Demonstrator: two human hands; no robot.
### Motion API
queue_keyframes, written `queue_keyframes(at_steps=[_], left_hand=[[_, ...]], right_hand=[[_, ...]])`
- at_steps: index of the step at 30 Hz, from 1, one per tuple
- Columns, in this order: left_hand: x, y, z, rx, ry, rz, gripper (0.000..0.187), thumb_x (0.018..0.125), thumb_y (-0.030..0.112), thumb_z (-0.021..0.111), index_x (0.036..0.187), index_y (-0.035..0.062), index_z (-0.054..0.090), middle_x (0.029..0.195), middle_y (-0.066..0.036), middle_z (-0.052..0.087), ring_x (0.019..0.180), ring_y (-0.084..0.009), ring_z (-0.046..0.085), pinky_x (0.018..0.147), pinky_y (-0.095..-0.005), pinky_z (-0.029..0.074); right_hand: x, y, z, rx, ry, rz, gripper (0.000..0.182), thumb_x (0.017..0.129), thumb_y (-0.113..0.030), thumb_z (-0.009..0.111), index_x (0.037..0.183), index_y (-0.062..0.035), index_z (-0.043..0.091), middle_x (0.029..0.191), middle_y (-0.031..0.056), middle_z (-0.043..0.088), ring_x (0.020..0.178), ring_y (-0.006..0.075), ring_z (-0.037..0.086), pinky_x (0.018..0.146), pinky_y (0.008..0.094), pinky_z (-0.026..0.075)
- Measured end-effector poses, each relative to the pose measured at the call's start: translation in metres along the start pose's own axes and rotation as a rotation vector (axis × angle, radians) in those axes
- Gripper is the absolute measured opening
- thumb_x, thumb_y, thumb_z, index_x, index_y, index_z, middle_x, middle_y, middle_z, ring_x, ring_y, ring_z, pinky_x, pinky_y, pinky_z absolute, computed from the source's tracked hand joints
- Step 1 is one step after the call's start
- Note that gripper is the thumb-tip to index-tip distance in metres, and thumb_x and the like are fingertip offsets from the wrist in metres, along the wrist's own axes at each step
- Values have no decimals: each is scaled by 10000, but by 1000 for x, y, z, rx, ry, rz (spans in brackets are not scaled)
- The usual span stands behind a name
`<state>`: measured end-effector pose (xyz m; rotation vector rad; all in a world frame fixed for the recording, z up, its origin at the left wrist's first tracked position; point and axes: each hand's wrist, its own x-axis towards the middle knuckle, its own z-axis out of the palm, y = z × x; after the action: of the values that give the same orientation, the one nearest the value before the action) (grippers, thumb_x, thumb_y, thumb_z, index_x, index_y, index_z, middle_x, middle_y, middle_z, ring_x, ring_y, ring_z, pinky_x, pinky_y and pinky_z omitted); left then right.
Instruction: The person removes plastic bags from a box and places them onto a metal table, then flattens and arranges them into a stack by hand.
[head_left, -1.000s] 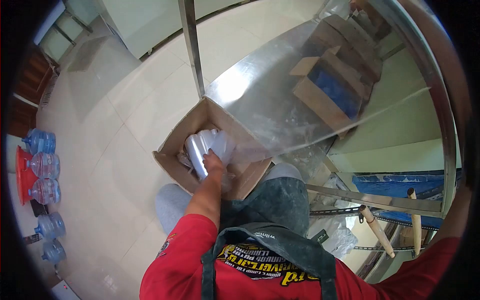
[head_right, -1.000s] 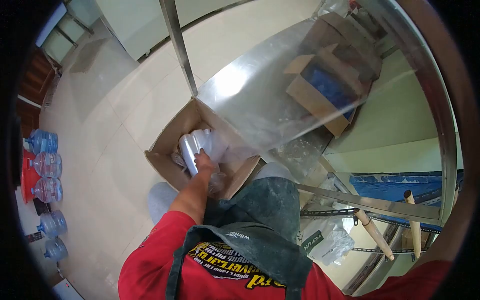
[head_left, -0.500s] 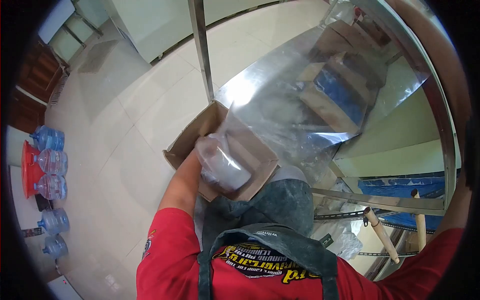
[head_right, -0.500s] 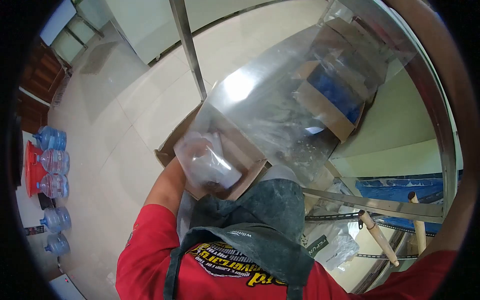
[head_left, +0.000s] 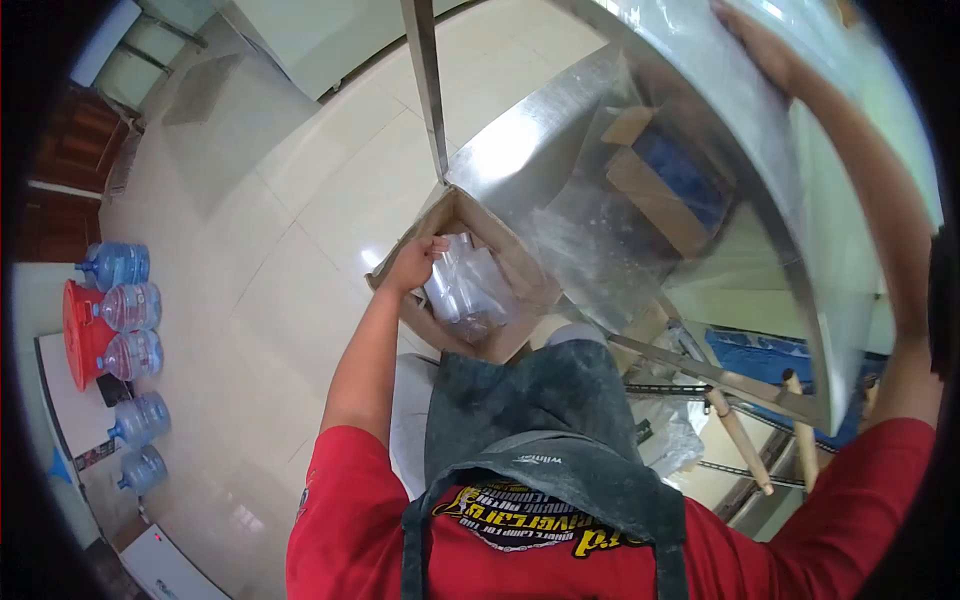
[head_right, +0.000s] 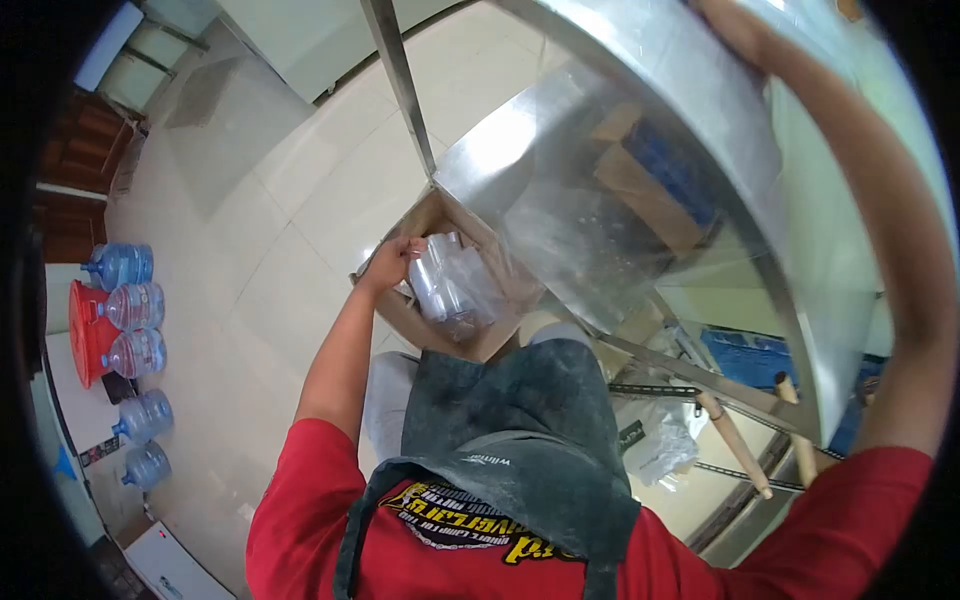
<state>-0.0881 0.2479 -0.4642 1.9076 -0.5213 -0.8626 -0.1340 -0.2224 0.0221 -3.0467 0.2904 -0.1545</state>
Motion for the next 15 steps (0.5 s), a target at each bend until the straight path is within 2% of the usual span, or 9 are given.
queue_keyframes(at_steps=[3, 5, 8, 11, 12, 14, 15], left_hand=[[-35, 90, 4, -168, 142, 68, 364, 894, -110, 419, 1166, -33, 648, 1117, -118, 712, 1045, -194, 658, 931, -316, 510], [-58, 153, -2, -182, 146, 51, 313, 923, -90, 439, 1147, -37, 650, 1092, -108, 713, 1034, -176, 650, 919, -292, 500], [-83, 242, -17, -393, 343, 79, 231, 957, -71, 486, 1114, -49, 653, 1040, -84, 707, 963, -158, 643, 918, -284, 498], [-111, 331, -37, -401, 446, 199, 187, 964, -49, 510, 1062, -33, 668, 1017, -78, 705, 938, -159, 644, 893, -288, 510], [-120, 371, -43, -267, 468, 258, 190, 937, -72, 514, 1021, -23, 678, 1004, -85, 703, 946, -162, 648, 873, -291, 520], [-126, 435, -40, -130, 324, 576, 202, 897, -64, 536, 1008, -9, 695, 990, -106, 709, 956, -206, 669, 857, -295, 530], [-129, 475, -36, -21, 189, 648, 228, 875, -49, 550, 1047, 1, 691, 1043, -123, 700, 998, -239, 666, 875, -318, 532]], right_hand=[[19, 15, 4, -3, -15, 37, 509, 1052, -302, 397, 1463, -5, 433, 1508, 182, 437, 1450, 320, 321, 1227, 376, 170], [24, 22, 3, 10, -31, 69, 507, 1051, -301, 398, 1462, -6, 435, 1506, 182, 440, 1449, 321, 323, 1227, 377, 172], [20, 31, 4, 24, -52, 134, 505, 1051, -300, 400, 1460, -6, 437, 1503, 183, 443, 1448, 323, 326, 1227, 378, 174], [12, 36, 4, 50, -76, 204, 504, 1051, -299, 402, 1458, -6, 440, 1501, 184, 447, 1446, 325, 328, 1227, 379, 175], [10, 36, 4, 59, -82, 227, 503, 1051, -298, 402, 1458, -6, 441, 1500, 185, 448, 1445, 326, 329, 1227, 379, 176], [7, 35, 8, 77, -93, 267, 502, 1050, -298, 403, 1457, -6, 442, 1498, 186, 450, 1444, 327, 331, 1227, 380, 177], [6, 35, 8, 84, -95, 288, 501, 1050, -297, 404, 1456, -6, 443, 1497, 186, 451, 1444, 328, 332, 1227, 380, 178]])
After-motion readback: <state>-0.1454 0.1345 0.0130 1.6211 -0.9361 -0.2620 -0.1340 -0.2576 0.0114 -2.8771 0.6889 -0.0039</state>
